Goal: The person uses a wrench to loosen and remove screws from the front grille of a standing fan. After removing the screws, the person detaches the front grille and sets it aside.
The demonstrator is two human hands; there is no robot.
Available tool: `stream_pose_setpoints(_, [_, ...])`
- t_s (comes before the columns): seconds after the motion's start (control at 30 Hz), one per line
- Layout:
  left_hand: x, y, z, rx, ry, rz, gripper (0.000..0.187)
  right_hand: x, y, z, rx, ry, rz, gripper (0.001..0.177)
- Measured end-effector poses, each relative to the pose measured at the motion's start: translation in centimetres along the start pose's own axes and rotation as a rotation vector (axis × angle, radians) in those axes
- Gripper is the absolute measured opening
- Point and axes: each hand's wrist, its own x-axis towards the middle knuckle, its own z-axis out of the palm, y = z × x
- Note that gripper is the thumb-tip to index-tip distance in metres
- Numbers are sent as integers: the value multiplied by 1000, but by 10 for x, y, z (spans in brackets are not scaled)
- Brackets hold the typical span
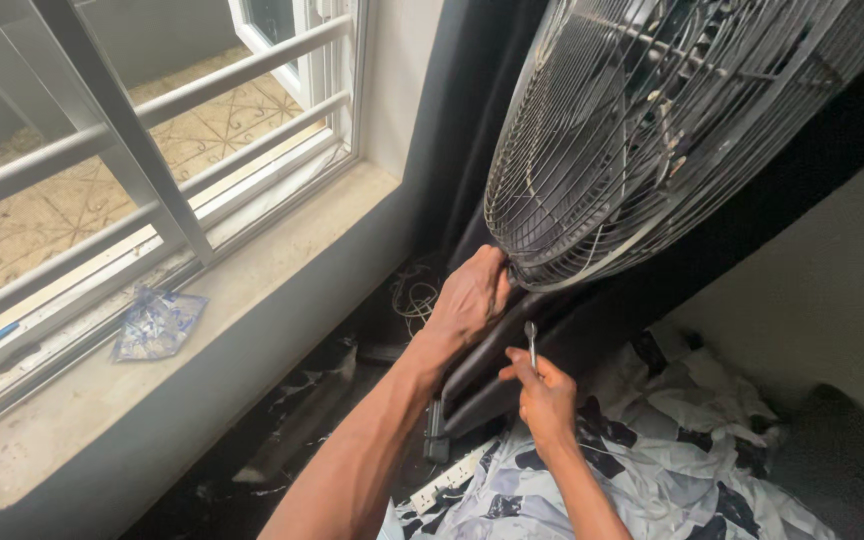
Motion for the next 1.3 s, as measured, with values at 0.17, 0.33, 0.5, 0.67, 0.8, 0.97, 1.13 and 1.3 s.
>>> stream_pose_setpoints(0.17, [6,-1,-16,-139,-95,108,19,-24,-9,-8,-51,18,-49,38])
stream_pose_setpoints(0.33, [18,-10,-24,-61,-207,101,17,-58,-58,-1,-3,166,-319,37])
stream_pose_setpoints(0.5, [18,2,-37,-34,-367,-73,23,-89,-150,9,102,394,-591,36])
stream_pose_setpoints(0.67, [27,-3,-78,78,-387,-286,27,-106,-236,-4,177,413,-892,38])
stream_pose_setpoints(0.8, [61,-15,-105,51,-56,-376,34,-105,-279,-4,150,408,-1058,37])
stream_pose_setpoints(0.97, [160,-30,-112,-14,196,-215,29,-107,-307,8,167,404,-1156,33])
stream_pose_setpoints(1.13, [259,-14,-91,-190,193,-176,34,-117,-324,27,183,534,-1098,31])
stream_pose_setpoints(1.3, [347,6,-60,-441,137,-216,47,-117,-324,55,205,680,-1058,32])
